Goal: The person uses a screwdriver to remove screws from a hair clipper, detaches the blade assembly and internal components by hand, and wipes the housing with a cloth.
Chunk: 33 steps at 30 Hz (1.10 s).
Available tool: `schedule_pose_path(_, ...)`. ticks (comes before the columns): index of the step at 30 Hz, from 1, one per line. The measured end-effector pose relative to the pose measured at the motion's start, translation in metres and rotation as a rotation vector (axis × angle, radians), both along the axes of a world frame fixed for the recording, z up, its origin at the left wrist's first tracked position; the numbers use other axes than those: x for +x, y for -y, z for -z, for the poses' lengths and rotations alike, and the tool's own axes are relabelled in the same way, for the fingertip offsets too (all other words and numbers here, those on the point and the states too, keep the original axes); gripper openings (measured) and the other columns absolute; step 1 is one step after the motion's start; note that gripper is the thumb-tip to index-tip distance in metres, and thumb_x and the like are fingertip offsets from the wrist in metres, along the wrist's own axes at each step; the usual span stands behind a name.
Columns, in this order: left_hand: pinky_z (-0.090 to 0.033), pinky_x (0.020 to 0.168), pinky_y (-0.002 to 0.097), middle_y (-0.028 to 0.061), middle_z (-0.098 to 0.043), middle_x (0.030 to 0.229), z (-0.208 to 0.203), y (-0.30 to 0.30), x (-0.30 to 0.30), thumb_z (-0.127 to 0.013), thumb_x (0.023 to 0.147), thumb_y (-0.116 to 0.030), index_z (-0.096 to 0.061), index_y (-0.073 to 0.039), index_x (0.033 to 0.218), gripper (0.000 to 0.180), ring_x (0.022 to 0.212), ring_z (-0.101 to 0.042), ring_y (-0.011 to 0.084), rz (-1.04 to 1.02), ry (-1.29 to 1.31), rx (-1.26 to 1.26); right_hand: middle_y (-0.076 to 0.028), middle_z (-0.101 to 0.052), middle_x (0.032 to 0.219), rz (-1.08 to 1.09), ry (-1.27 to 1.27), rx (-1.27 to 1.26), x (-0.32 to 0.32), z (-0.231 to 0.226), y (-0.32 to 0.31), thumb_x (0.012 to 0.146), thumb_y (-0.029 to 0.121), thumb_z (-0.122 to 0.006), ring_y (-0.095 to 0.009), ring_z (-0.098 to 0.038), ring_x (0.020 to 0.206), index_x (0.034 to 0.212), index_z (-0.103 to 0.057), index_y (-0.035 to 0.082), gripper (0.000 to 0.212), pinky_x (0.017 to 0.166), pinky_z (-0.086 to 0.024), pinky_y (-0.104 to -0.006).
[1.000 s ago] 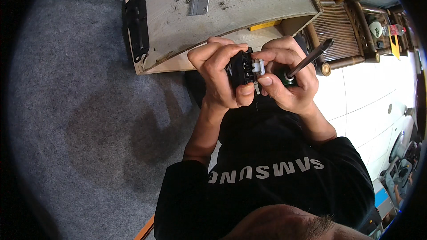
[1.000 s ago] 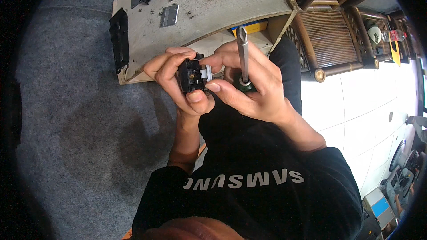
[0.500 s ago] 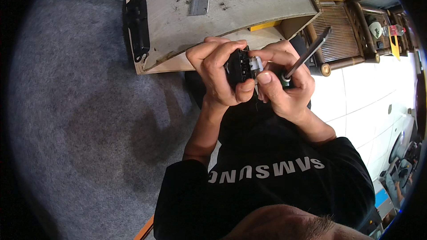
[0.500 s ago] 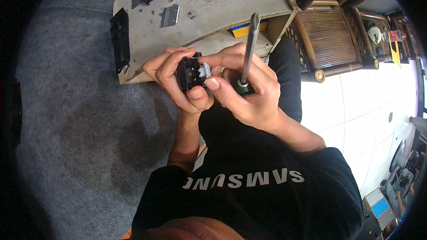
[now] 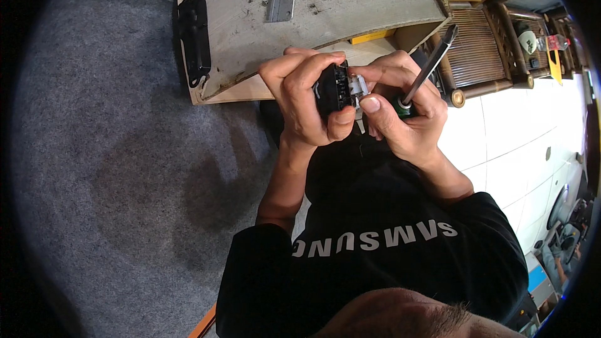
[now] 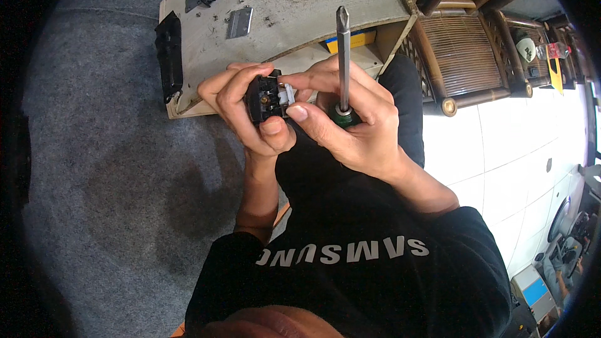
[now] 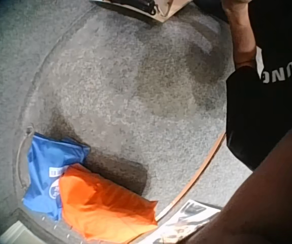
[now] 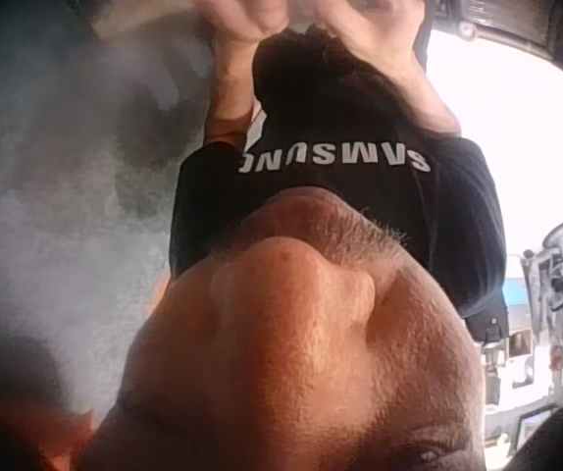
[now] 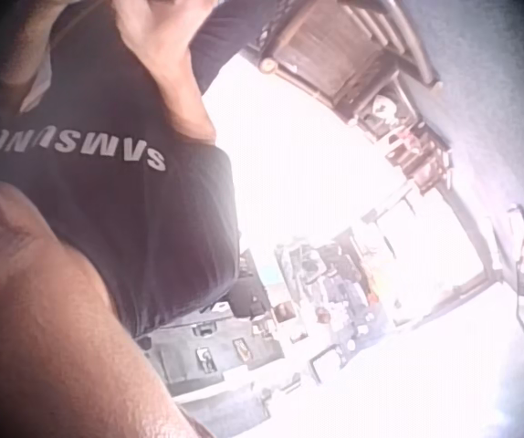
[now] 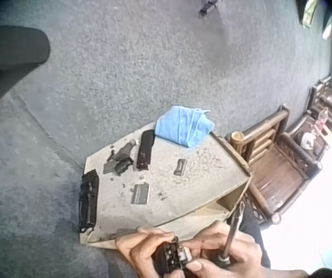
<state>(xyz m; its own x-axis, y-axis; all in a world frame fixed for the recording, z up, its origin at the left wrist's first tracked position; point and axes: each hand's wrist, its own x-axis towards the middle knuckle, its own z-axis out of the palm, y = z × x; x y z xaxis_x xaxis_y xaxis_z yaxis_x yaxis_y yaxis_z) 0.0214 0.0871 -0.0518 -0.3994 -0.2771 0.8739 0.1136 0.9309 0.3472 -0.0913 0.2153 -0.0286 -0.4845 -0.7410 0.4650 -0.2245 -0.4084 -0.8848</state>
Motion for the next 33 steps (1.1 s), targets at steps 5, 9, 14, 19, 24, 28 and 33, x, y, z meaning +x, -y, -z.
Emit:
schedule_pose_path(5, -0.049, 0.074, 0.0377, 0.0136, -0.040, 0.112, 0.0017, -0.0004, -0.0012, -0.053, 0.097, -0.056, -0.055, 0.002, 0.121, 0.063, 0.085, -0.054, 0.0230, 0.015, -0.010, 0.000, -0.009, -0.064, 0.092, 0.000, 0.034, -0.001, 0.0014, 0.0007, -0.0006, 0.085, 0.008, -0.077, -0.011, -0.060, 0.074, 0.111, -0.073, -0.004, 0.029, 0.057, -0.047, -0.0231)
schedule_pose_path(9, -0.049, 0.073, 0.0370, 0.0135, -0.040, 0.113, 0.0026, -0.0016, -0.0005, -0.054, 0.097, -0.056, -0.055, 0.002, 0.121, 0.063, 0.085, -0.055, 0.0228, 0.014, -0.015, 0.004, -0.009, -0.064, 0.091, 0.002, 0.166, 0.026, 0.0048, 0.0012, -0.0010, 0.085, 0.009, -0.078, -0.010, -0.060, 0.072, 0.110, -0.073, -0.004, 0.028, 0.056, -0.046, -0.0228)
schedule_pose_path(14, -0.049, 0.073, 0.0362, 0.0134, -0.040, 0.113, 0.0012, -0.0011, -0.0004, -0.055, 0.096, -0.055, -0.055, 0.002, 0.121, 0.063, 0.085, -0.055, 0.0226, 0.012, 0.003, 0.012, -0.009, -0.065, 0.089, 0.020, 0.072, -0.005, 0.0020, 0.0022, -0.0015, 0.086, 0.010, -0.078, -0.011, -0.060, 0.070, 0.108, -0.073, -0.005, 0.027, 0.056, -0.047, -0.0232)
schedule_pose_path(19, -0.049, 0.072, 0.0362, 0.0134, -0.040, 0.112, 0.0008, -0.0012, -0.0002, -0.055, 0.096, -0.056, -0.055, 0.003, 0.120, 0.063, 0.085, -0.055, 0.0225, 0.002, 0.011, 0.005, -0.009, -0.065, 0.087, -0.014, 0.148, 0.035, 0.0011, -0.0007, -0.0028, 0.086, 0.010, -0.078, -0.011, -0.061, 0.070, 0.107, -0.073, -0.005, 0.026, 0.057, -0.048, -0.0233)
schedule_pose_path(24, -0.048, 0.073, 0.0360, 0.0134, -0.039, 0.113, -0.0003, 0.0000, -0.0003, -0.055, 0.096, -0.055, -0.056, 0.002, 0.120, 0.062, 0.087, -0.055, 0.0228, 0.009, 0.015, -0.020, -0.009, -0.066, 0.087, -0.031, 0.220, 0.043, 0.0016, -0.0020, -0.0039, 0.086, 0.010, -0.077, -0.011, -0.062, 0.071, 0.107, -0.074, -0.004, 0.026, 0.057, -0.049, -0.0232)
schedule_pose_path(28, -0.048, 0.073, 0.0360, 0.0133, -0.039, 0.113, -0.0008, 0.0005, -0.0005, -0.056, 0.096, -0.055, -0.056, 0.002, 0.121, 0.062, 0.088, -0.054, 0.0229, 0.019, 0.015, -0.027, -0.009, -0.066, 0.088, -0.026, 0.201, 0.051, 0.0011, -0.0026, -0.0051, 0.086, 0.010, -0.077, -0.011, -0.062, 0.071, 0.107, -0.074, -0.004, 0.025, 0.058, -0.050, -0.0234)
schedule_pose_path(33, -0.048, 0.074, 0.0362, 0.0131, -0.039, 0.113, -0.0023, 0.0001, -0.0007, -0.057, 0.096, -0.054, -0.055, 0.002, 0.122, 0.061, 0.088, -0.054, 0.0230, 0.038, 0.020, -0.026, -0.009, -0.066, 0.089, -0.023, 0.171, 0.058, 0.0014, -0.0047, -0.0064, 0.087, 0.010, -0.077, -0.010, -0.062, 0.071, 0.108, -0.074, -0.004, 0.026, 0.058, -0.051, -0.0234)
